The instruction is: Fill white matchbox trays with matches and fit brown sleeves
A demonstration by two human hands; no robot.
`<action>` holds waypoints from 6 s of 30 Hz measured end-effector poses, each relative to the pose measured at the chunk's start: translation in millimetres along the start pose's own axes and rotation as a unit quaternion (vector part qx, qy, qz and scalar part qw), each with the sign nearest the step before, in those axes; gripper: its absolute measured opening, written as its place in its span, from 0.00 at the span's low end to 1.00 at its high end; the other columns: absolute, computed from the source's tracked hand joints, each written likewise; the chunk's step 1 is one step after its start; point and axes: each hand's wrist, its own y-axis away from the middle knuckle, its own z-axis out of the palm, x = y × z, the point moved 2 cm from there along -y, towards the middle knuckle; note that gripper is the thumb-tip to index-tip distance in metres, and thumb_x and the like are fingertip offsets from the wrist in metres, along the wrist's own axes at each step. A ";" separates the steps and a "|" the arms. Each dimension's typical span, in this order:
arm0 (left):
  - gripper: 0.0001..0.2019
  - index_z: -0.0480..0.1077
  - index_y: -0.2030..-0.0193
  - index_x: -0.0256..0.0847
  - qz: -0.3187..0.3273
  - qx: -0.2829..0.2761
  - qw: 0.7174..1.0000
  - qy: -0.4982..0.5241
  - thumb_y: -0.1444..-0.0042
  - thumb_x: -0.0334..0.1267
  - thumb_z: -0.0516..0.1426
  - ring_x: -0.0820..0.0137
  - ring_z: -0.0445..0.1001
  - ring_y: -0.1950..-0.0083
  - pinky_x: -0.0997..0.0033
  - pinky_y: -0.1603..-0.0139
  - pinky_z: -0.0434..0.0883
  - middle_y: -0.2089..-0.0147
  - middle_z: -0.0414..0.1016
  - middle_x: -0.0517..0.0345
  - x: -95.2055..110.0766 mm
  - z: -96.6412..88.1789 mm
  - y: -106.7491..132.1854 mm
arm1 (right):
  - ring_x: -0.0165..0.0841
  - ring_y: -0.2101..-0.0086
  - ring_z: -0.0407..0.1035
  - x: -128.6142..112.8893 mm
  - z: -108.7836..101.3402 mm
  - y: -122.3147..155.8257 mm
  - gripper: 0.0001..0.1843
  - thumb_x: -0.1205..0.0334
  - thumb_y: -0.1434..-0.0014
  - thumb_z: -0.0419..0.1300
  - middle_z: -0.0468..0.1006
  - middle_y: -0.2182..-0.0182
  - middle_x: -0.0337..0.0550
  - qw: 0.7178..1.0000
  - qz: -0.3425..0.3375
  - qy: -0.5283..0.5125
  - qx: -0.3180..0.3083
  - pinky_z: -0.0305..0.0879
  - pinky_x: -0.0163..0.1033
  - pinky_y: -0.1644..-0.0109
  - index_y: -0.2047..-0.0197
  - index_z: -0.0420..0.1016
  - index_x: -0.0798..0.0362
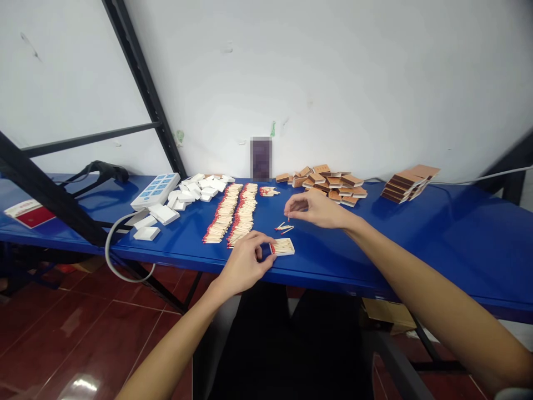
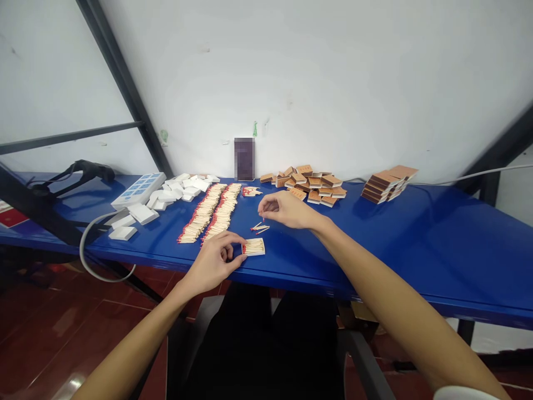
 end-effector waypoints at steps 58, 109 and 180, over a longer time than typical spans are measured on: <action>0.23 0.67 0.44 0.41 -0.027 0.033 0.999 0.027 0.48 0.28 0.61 0.80 0.66 0.76 0.76 0.71 0.68 0.56 0.75 0.60 -2.1 1.6 -1.6 | 0.32 0.68 0.68 -21.4 22.2 6.1 0.14 0.53 0.44 0.63 0.80 0.67 0.43 0.987 -0.048 0.070 -0.133 0.63 0.37 0.64 0.61 0.81 0.54; 0.06 0.75 0.59 0.41 0.001 0.053 0.998 -0.035 0.44 0.30 0.60 0.78 0.66 0.75 0.73 0.66 0.69 0.62 0.73 0.61 0.4 4.4 0.3 | 0.30 0.73 0.64 -11.0 -2.4 10.1 0.18 0.45 0.49 0.66 0.72 0.76 0.37 0.974 0.066 0.065 -0.208 0.58 0.36 0.68 0.68 0.76 0.54; 0.13 0.76 0.52 0.40 -0.007 0.029 0.998 -0.056 0.45 0.32 0.63 0.75 0.67 0.73 0.71 0.63 0.69 0.63 0.72 0.60 3.0 3.6 -1.1 | 0.27 0.75 0.58 -2.1 27.4 2.2 0.10 0.56 0.48 0.65 0.68 0.78 0.35 0.996 -0.022 -0.045 -0.075 0.56 0.35 0.70 0.70 0.77 0.55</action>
